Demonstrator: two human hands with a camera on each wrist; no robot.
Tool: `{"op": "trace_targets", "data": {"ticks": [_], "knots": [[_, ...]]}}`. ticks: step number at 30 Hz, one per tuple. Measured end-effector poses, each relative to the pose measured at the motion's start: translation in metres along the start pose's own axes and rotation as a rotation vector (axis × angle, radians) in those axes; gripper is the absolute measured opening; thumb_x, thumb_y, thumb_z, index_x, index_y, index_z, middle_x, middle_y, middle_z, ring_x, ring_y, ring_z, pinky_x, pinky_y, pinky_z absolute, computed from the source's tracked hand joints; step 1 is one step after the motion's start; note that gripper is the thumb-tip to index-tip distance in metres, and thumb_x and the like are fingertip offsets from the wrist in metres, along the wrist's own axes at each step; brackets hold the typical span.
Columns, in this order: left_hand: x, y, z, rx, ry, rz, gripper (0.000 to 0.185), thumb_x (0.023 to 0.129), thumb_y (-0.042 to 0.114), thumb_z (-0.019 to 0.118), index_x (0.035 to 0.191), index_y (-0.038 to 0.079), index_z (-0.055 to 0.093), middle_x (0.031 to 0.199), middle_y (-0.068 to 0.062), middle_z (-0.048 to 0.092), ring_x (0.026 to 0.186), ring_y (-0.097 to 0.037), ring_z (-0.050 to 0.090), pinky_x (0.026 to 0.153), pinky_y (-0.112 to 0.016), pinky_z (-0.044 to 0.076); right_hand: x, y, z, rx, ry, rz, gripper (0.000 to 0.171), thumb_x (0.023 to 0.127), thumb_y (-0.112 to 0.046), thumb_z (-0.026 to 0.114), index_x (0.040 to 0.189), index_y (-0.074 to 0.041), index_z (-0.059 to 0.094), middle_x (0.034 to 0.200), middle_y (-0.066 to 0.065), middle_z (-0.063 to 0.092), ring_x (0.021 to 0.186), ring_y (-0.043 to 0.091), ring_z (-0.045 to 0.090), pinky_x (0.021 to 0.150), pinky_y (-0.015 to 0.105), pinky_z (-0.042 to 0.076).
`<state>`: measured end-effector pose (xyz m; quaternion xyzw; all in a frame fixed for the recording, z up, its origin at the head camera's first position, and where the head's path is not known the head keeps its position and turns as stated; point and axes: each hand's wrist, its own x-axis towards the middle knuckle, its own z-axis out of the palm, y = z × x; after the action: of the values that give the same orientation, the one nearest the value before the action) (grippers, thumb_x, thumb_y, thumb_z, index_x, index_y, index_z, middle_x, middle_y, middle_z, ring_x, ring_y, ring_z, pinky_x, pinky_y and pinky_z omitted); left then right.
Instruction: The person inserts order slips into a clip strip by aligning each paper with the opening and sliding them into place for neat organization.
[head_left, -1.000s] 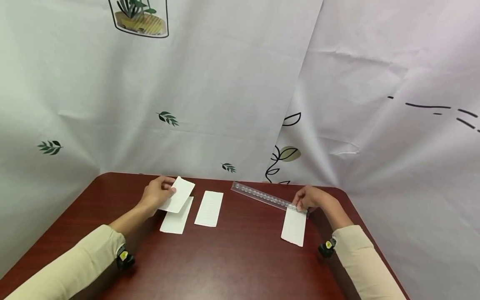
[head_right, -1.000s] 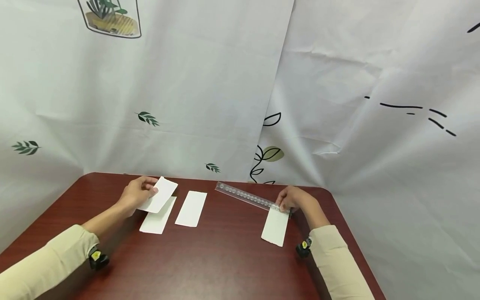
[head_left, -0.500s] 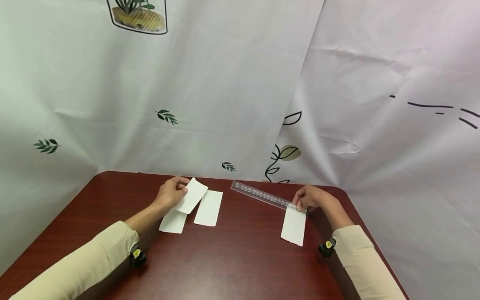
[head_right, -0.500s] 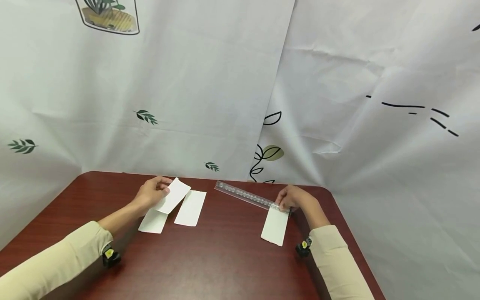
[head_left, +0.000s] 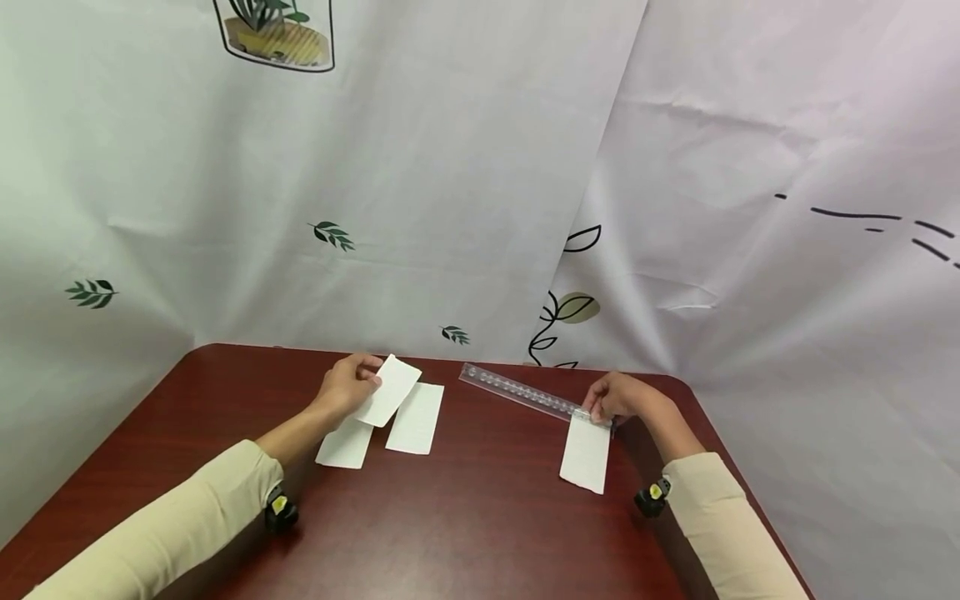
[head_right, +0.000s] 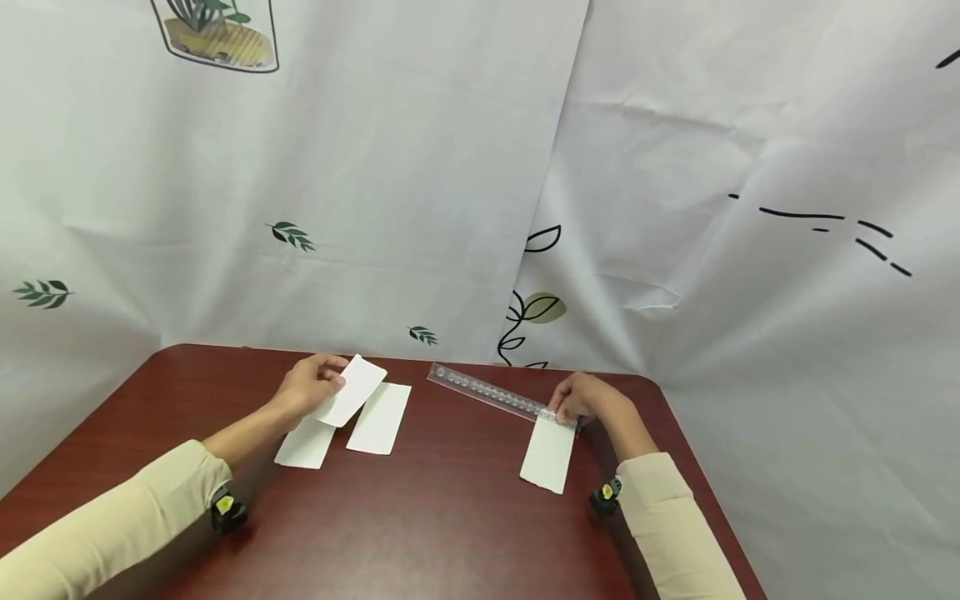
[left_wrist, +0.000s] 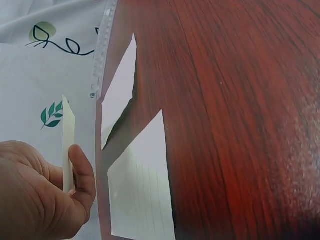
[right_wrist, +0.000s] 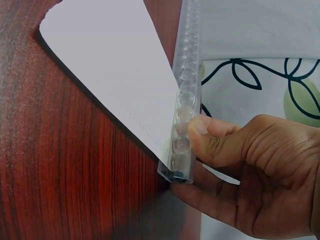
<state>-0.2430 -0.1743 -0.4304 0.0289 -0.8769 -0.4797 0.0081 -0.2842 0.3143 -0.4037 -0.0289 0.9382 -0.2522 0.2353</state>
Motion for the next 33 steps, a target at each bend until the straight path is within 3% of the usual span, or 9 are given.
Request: {"op": "trace_targets", "data": {"ticks": [19, 22, 27, 33], "knots": [[-0.001, 0.014, 0.013, -0.016, -0.024, 0.001, 0.038, 0.105, -0.003, 0.068, 0.143, -0.002, 0.069, 0.111, -0.017, 0.072, 0.097, -0.026, 0.065, 0.075, -0.027, 0.05, -0.003, 0.0, 0.001, 0.001, 0.002, -0.02, 0.012, 0.099, 0.004, 0.078, 0.102, -0.006, 0.083, 0.086, 0.0, 0.07, 0.084, 0.016, 0.063, 0.077, 0.037, 0.062], [0.004, 0.01, 0.019, -0.025, -0.047, -0.003, 0.038, 0.106, -0.002, 0.068, 0.144, -0.002, 0.068, 0.11, -0.016, 0.071, 0.096, -0.026, 0.064, 0.075, -0.029, 0.052, -0.004, 0.001, 0.002, 0.002, 0.0, -0.024, 0.012, 0.099, 0.004, 0.078, 0.103, -0.006, 0.083, 0.087, 0.0, 0.071, 0.084, 0.016, 0.064, 0.077, 0.037, 0.062], [0.028, -0.012, 0.038, -0.019, -0.056, 0.026, 0.038, 0.103, 0.002, 0.073, 0.141, 0.002, 0.07, 0.103, -0.011, 0.071, 0.09, -0.025, 0.063, 0.071, -0.033, 0.052, -0.003, 0.002, 0.001, -0.005, -0.002, -0.022, 0.012, 0.1, 0.003, 0.078, 0.104, -0.007, 0.083, 0.09, 0.001, 0.074, 0.085, 0.016, 0.065, 0.078, 0.038, 0.063], [0.027, -0.004, 0.054, -0.038, -0.077, 0.034, 0.037, 0.101, 0.0, 0.074, 0.137, 0.003, 0.072, 0.101, -0.013, 0.076, 0.093, -0.026, 0.068, 0.077, -0.035, 0.055, 0.0, 0.001, 0.0, -0.009, 0.002, -0.012, 0.012, 0.1, 0.003, 0.078, 0.104, -0.007, 0.083, 0.092, 0.002, 0.073, 0.086, 0.016, 0.064, 0.079, 0.038, 0.063]]}}
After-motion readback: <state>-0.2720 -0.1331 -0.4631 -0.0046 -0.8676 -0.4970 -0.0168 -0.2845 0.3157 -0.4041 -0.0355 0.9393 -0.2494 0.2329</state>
